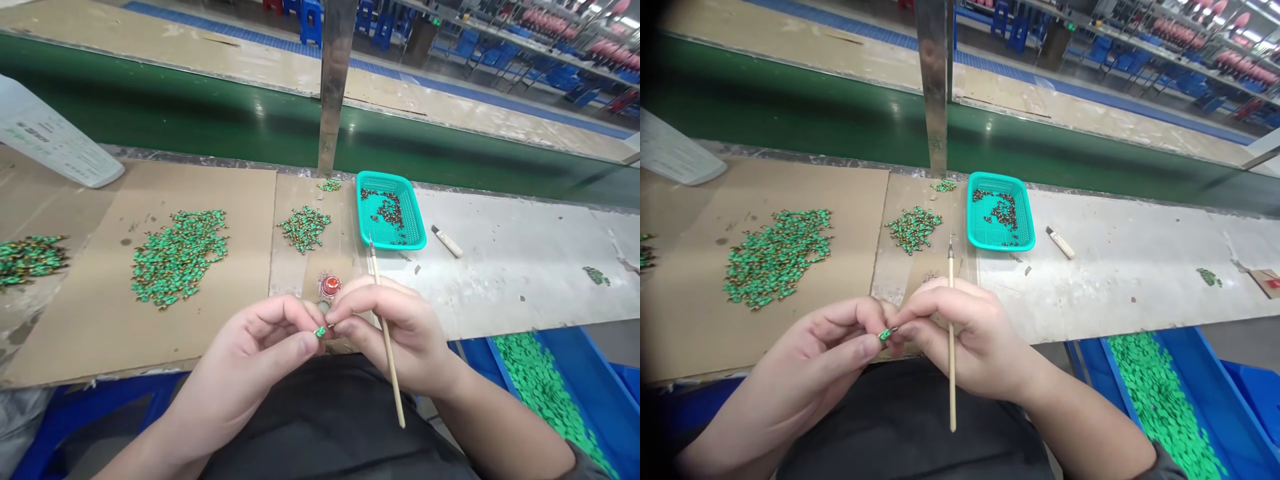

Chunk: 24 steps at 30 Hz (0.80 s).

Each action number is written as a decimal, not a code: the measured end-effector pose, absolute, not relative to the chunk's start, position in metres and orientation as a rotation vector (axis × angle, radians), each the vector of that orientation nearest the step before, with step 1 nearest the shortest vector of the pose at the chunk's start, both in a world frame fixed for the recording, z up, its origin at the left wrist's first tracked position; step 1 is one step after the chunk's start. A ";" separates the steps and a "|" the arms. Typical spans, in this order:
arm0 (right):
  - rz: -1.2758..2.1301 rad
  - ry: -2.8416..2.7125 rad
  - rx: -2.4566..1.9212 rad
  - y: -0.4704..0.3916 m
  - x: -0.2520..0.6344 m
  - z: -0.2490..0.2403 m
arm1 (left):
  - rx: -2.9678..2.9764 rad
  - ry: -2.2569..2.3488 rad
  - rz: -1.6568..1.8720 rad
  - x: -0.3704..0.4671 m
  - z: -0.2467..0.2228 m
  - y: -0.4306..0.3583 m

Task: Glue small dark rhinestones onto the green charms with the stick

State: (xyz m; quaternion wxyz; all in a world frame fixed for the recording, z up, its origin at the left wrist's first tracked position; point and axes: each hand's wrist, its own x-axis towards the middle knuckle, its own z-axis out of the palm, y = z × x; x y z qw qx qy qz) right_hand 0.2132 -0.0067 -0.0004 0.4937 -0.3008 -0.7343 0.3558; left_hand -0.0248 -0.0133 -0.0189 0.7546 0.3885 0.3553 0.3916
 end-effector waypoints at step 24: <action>0.791 -1.896 -0.672 -0.007 0.213 -0.004 | 0.959 0.953 0.876 -0.021 -0.002 -0.017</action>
